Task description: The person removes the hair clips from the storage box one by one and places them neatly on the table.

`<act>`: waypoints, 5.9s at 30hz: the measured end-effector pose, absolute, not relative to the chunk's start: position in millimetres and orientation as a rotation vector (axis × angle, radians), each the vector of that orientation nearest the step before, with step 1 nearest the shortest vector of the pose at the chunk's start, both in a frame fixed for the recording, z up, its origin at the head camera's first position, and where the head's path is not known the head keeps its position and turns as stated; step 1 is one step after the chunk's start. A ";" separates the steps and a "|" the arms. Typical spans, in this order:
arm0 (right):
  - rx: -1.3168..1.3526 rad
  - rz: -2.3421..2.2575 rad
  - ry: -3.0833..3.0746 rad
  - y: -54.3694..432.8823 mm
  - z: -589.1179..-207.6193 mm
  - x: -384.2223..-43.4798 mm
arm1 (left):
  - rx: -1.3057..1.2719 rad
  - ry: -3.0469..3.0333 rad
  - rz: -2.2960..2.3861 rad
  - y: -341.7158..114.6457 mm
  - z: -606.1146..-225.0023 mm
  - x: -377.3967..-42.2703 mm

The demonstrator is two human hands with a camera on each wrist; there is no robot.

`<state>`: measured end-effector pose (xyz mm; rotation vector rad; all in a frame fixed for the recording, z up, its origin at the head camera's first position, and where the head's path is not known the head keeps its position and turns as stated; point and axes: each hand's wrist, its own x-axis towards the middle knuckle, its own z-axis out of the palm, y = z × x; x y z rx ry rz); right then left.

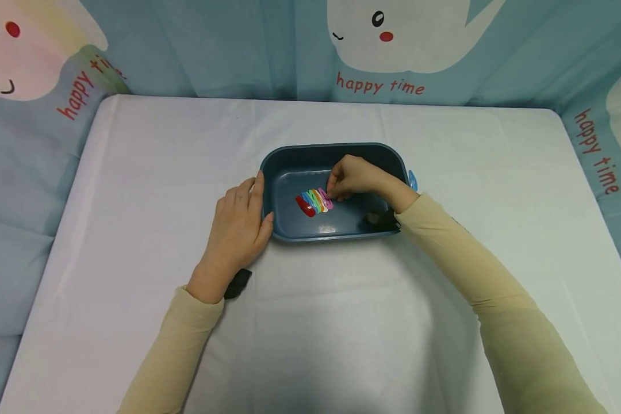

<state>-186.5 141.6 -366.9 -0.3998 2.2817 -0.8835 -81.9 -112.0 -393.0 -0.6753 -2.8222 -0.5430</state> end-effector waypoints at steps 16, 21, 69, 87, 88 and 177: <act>-0.388 -0.826 2.325 139.1 -367.0 -187.7 | -0.693 -2.842 -0.560 -112.6 -391.9 -82.3; -0.404 -0.816 2.334 138.4 -367.8 -187.3 | -0.691 -2.851 -0.565 -112.2 -391.7 -81.8; -0.327 -0.903 2.274 139.4 -363.2 -186.2 | -0.693 -2.911 -0.580 -114.8 -388.4 -79.9; -0.315 -1.145 2.266 146.4 -345.0 -182.2 | -0.729 -2.885 -0.641 -115.0 -389.6 -81.7; -0.310 -1.158 2.266 146.6 -343.9 -181.8 | -0.737 -2.880 -0.643 -114.9 -389.7 -81.7; 0.241 -1.674 2.287 312.6 -372.0 -155.9 | -0.725 -2.834 -0.704 -112.2 -390.9 -79.5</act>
